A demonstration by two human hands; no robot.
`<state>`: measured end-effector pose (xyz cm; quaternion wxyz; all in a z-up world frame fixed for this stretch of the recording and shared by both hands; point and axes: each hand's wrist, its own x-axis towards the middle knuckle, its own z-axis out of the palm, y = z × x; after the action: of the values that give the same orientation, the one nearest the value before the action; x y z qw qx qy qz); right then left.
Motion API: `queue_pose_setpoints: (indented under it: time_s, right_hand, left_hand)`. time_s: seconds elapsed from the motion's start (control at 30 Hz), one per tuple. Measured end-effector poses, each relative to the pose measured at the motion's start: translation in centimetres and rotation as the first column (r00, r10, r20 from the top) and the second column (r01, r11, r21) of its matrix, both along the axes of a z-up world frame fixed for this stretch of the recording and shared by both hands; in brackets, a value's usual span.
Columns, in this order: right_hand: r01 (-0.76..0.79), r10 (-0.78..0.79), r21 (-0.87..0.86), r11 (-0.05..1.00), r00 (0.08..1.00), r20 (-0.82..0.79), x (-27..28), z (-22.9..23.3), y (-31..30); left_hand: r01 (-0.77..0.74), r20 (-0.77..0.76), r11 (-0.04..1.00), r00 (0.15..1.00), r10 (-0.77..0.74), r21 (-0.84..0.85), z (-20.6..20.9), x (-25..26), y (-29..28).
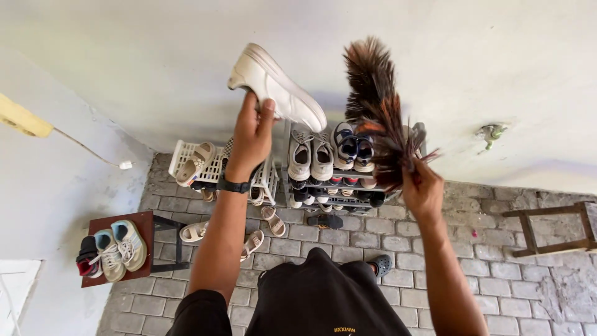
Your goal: Cleaning several pairs of shoes on a rack using a duster.
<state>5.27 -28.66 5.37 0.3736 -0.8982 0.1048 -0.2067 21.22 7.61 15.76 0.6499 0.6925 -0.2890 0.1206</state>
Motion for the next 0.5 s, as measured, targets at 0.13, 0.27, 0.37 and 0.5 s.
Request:
queue_pose_setpoints:
  time_s: [0.13,0.27,0.37,0.5]
  right_hand:
    - [-0.135,0.141,-0.047,0.99,0.978,0.155,1.0,5.5,7.5]
    - [-0.23,0.264,-0.158,0.96,0.933,0.244,4.1,7.6,11.1]
    - [-0.281,0.303,-0.139,0.949,0.938,0.168,3.4,7.1,10.6]
    - [-0.348,0.348,-0.004,0.938,0.937,0.021,0.3,1.8,7.8]
  left_hand:
    - [-0.064,0.124,0.963,0.992,0.032,0.264,-3.6,-0.7,-1.5]
    - [0.061,-0.016,0.924,0.998,-0.059,0.377,-4.6,-3.6,-4.1]
    - [-0.003,0.087,0.969,0.996,-0.019,0.245,-4.9,-4.5,-3.5]
    - [-0.184,-0.081,0.977,0.978,0.193,0.105,-4.9,-4.7,-0.3]
